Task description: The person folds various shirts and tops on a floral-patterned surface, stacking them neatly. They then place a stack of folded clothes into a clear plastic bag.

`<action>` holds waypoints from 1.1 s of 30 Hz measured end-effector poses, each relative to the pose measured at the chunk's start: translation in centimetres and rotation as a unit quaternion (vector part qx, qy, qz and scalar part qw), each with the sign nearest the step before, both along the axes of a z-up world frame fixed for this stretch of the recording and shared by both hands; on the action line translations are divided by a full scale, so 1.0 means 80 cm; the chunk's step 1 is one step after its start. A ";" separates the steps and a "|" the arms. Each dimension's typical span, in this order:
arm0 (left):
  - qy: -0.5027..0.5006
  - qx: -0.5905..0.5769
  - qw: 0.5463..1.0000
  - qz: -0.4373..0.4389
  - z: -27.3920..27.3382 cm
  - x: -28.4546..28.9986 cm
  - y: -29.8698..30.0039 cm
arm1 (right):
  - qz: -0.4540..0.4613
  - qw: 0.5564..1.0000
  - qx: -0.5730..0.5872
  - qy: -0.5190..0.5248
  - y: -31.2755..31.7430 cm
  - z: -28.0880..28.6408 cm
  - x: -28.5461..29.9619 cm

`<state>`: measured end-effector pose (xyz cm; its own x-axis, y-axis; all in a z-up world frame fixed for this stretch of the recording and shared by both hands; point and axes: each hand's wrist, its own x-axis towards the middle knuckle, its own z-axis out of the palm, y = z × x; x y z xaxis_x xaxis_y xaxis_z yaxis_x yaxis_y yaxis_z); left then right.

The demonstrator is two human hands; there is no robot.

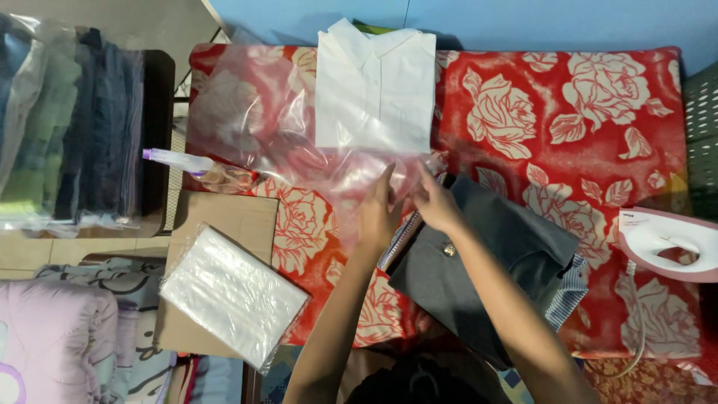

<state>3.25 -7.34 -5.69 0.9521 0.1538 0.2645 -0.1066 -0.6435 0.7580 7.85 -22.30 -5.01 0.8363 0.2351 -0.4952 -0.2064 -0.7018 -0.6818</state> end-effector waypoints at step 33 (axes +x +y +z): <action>0.362 -0.118 0.884 0.271 -0.072 -0.174 -0.175 | 0.062 0.988 -0.088 -0.110 -0.207 -0.044 -0.009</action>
<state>-10.64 -21.31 -11.46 0.6279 0.6086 -0.4852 0.7372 -0.2653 0.6214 7.10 -38.82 -8.51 0.8987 0.2687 -0.3467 0.0282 -0.8242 -0.5656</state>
